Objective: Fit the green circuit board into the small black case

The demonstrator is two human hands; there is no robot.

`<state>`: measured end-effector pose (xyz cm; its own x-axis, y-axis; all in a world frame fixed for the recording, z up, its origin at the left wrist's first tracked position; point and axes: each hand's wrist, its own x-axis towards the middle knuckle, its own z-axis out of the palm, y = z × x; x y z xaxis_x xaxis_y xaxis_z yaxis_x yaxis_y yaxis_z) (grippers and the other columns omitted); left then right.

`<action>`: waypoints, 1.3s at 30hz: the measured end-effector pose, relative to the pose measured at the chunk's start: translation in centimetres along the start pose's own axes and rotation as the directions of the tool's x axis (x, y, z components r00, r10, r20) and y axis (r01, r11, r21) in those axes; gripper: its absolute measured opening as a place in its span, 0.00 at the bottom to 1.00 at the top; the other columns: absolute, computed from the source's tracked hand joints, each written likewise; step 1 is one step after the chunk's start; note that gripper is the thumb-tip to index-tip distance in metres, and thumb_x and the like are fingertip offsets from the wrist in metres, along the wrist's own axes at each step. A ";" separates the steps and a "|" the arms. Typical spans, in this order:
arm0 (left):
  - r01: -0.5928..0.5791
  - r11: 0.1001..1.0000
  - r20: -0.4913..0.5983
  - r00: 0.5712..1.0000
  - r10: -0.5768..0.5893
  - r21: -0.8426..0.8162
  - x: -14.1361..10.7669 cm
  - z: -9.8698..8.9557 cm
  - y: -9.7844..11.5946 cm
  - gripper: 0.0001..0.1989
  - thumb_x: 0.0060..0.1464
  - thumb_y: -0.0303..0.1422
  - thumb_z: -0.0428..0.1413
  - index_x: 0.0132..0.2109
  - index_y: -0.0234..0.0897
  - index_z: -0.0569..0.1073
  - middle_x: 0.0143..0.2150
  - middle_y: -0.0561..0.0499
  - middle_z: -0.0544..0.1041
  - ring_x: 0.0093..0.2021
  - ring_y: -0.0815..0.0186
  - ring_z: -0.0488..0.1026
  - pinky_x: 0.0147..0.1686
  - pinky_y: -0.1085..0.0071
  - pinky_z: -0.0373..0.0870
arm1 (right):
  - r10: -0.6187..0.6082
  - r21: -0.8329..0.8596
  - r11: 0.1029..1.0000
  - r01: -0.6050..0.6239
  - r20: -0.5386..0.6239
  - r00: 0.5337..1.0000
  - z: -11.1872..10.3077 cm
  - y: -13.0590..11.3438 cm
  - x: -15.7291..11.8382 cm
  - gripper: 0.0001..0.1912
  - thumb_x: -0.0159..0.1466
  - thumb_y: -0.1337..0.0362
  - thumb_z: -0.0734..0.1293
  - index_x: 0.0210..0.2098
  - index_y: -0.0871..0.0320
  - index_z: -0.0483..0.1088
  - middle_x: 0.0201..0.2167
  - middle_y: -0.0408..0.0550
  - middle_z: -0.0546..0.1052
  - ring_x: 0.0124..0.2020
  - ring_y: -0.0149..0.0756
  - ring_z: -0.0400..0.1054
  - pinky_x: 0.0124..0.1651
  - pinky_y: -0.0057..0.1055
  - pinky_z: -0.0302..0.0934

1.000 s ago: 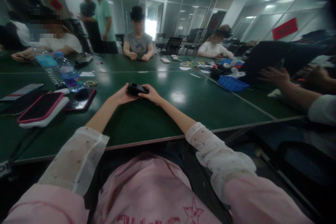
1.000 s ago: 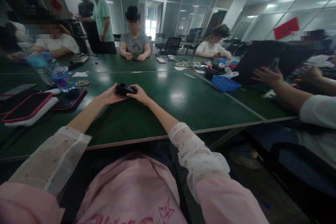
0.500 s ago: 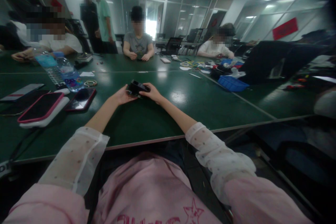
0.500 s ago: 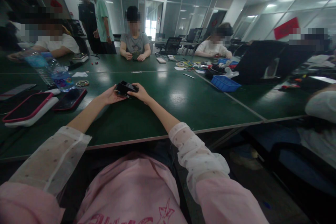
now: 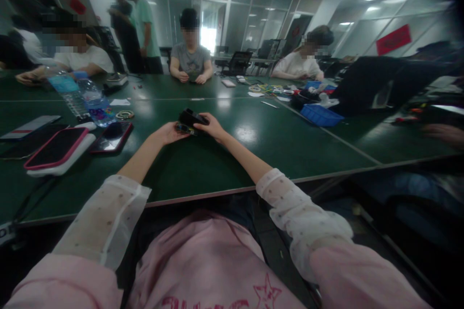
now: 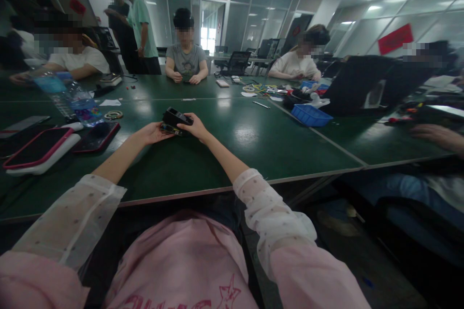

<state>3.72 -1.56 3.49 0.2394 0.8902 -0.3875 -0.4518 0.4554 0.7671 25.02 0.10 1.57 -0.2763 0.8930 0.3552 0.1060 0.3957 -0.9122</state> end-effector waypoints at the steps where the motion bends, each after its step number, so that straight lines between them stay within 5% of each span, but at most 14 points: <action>1: -0.003 1.000 -0.002 1.000 0.003 0.013 0.1 0.0 0.0 0.18 0.67 0.27 0.42 0.60 0.31 0.68 0.38 0.40 0.79 0.38 0.58 0.81 0.41 0.62 0.80 | 0.004 0.004 1.000 -0.004 0.000 1.000 0.0 -0.1 0.0 0.36 0.49 0.49 0.79 0.52 0.55 0.67 0.50 0.50 0.74 0.52 0.43 0.69 0.59 0.45 0.65; 32: 0.019 0.999 -0.022 1.000 -0.018 0.047 0.9 -0.5 0.1 0.21 0.66 0.23 0.42 0.63 0.26 0.65 0.38 0.39 0.79 0.38 0.58 0.80 0.39 0.64 0.79 | 0.088 0.201 0.977 -0.067 -0.094 0.992 -1.0 -0.1 0.5 0.35 0.48 0.52 0.79 0.51 0.55 0.68 0.50 0.51 0.76 0.52 0.43 0.72 0.62 0.46 0.65; 39: 0.019 0.998 -0.006 1.000 -0.019 0.053 0.7 -0.4 0.1 0.21 0.67 0.24 0.42 0.63 0.27 0.66 0.38 0.39 0.79 0.39 0.57 0.80 0.40 0.63 0.79 | 0.097 -0.016 0.994 -0.104 -0.248 0.964 -2.0 1.2 1.1 0.32 0.54 0.52 0.76 0.54 0.56 0.66 0.51 0.54 0.75 0.50 0.44 0.73 0.57 0.46 0.68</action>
<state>3.51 -0.90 3.15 0.2425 0.8814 -0.4054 -0.4010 0.4716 0.7854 26.78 1.99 1.31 -0.0192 0.9522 0.3047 0.1491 0.3041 -0.9409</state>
